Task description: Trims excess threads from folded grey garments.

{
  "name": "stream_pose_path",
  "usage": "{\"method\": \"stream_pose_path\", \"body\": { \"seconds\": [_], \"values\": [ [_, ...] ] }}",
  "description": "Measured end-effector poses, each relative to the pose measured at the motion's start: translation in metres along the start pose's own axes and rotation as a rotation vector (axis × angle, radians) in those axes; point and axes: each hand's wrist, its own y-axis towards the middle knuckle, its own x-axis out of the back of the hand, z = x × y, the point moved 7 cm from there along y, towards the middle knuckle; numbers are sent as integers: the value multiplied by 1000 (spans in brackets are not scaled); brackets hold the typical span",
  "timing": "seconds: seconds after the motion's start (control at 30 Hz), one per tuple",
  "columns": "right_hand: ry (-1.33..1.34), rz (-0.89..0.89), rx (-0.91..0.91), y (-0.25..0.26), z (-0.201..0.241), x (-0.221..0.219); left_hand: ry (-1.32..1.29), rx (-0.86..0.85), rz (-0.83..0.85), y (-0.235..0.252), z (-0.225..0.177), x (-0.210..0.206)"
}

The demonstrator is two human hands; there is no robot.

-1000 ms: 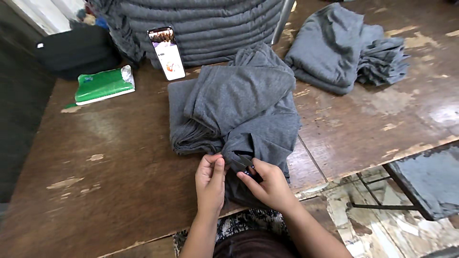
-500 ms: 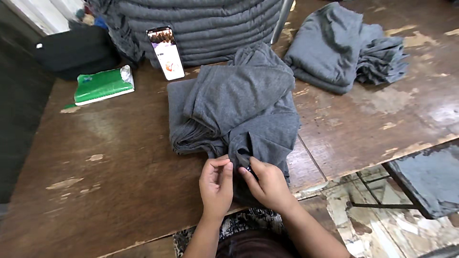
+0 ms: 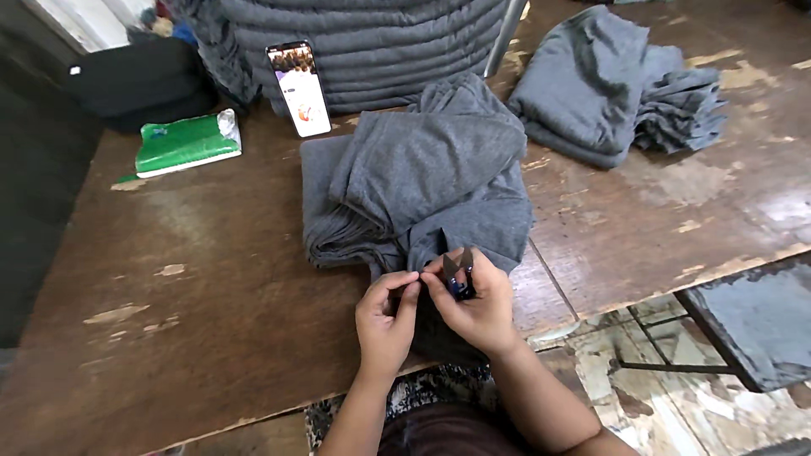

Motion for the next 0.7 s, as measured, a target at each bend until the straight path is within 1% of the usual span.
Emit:
{"method": "stream_pose_path", "body": {
  "seconds": [0.07,0.23,0.33,0.4,0.53,0.6,0.7],
  "values": [
    [78,70,5,-2,3,-1,-5,21,-16,0,1,1],
    [388,272,22,-22,24,-2,-11,54,-46,-1,2,6],
    [450,301,28,-29,27,-3,-24,21,-5,-3,3,5],
    [417,264,30,-28,22,-1,-6,-17,28,-4,5,1],
    [247,237,-9,-21,7,8,111,-27,-34,0,6,-3],
    [103,227,-68,-18,-6,12,112,10,-55,3,5,-3],
    [-132,310,-198,-19,-26,13,11,75,-64,7,6,0]
  ]
}}
